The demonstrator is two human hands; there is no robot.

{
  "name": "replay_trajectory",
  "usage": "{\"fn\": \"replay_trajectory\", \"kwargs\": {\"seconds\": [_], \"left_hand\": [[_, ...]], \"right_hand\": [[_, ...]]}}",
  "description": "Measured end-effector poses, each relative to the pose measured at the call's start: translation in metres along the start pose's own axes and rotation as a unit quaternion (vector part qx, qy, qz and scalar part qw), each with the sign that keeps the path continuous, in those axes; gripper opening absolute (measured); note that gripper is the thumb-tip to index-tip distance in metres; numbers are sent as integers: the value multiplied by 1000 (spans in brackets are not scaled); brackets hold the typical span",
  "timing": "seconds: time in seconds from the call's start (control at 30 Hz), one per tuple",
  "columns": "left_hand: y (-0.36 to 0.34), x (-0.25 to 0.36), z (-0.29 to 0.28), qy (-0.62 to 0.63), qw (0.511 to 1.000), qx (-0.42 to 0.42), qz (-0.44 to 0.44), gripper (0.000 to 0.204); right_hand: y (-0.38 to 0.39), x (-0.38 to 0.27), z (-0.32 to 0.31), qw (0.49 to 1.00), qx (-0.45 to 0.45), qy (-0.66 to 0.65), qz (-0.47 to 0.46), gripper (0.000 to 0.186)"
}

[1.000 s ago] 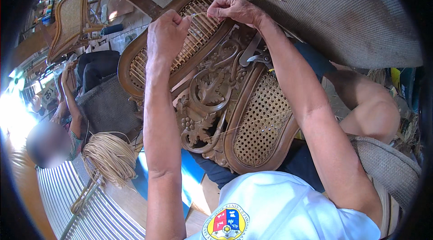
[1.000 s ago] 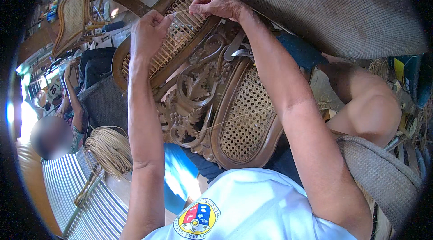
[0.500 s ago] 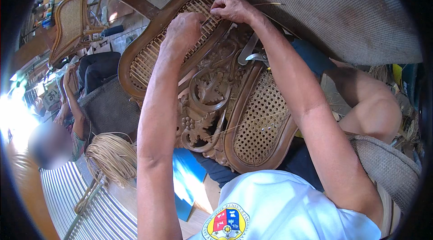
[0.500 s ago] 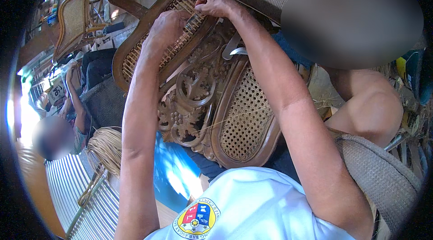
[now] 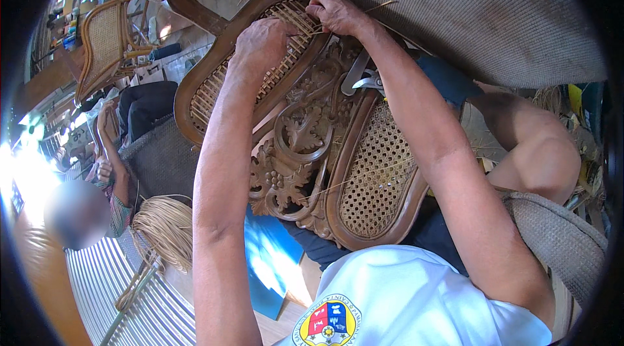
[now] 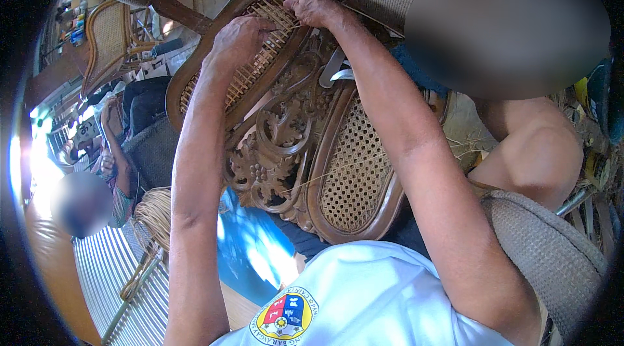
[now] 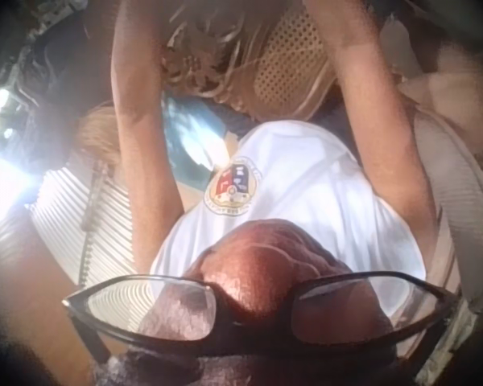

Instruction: The recorder is repairing a woven cane chair using rattan strips.

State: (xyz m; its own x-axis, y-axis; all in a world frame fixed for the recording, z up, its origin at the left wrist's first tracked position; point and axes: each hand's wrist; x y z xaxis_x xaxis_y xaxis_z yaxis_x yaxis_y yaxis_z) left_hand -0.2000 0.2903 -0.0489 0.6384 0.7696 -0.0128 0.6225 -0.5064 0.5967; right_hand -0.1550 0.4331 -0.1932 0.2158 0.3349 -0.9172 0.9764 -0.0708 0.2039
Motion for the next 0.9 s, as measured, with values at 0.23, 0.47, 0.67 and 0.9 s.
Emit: {"fn": "replay_trajectory", "kwargs": {"seconds": [0.23,0.47,0.67,0.9], "left_hand": [[-1,-1,3,0,999,42,33,35],[-1,10,-5,-82,996,15,9,27],[-3,16,-8,-87,996,20,6,22],[-2,10,-5,-101,992,40,66,20]], "right_hand": [[5,9,1,992,25,-120,28,29],[7,8,-2,989,-24,-143,37,31],[3,13,0,991,-24,-134,6,29],[2,16,-2,989,-42,-139,-1,28]]}}
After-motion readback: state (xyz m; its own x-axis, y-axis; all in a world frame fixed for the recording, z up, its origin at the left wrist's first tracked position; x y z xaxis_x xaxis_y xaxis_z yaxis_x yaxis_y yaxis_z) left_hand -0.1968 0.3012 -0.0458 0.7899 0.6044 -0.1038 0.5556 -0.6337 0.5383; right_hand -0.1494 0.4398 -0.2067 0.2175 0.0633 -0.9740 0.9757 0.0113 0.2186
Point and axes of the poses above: each hand's wrist, its own y-axis away from the middle knuckle, its own z-axis out of the palm, x = y × z, and after that the axes turned 9 degrees about y, right-handed
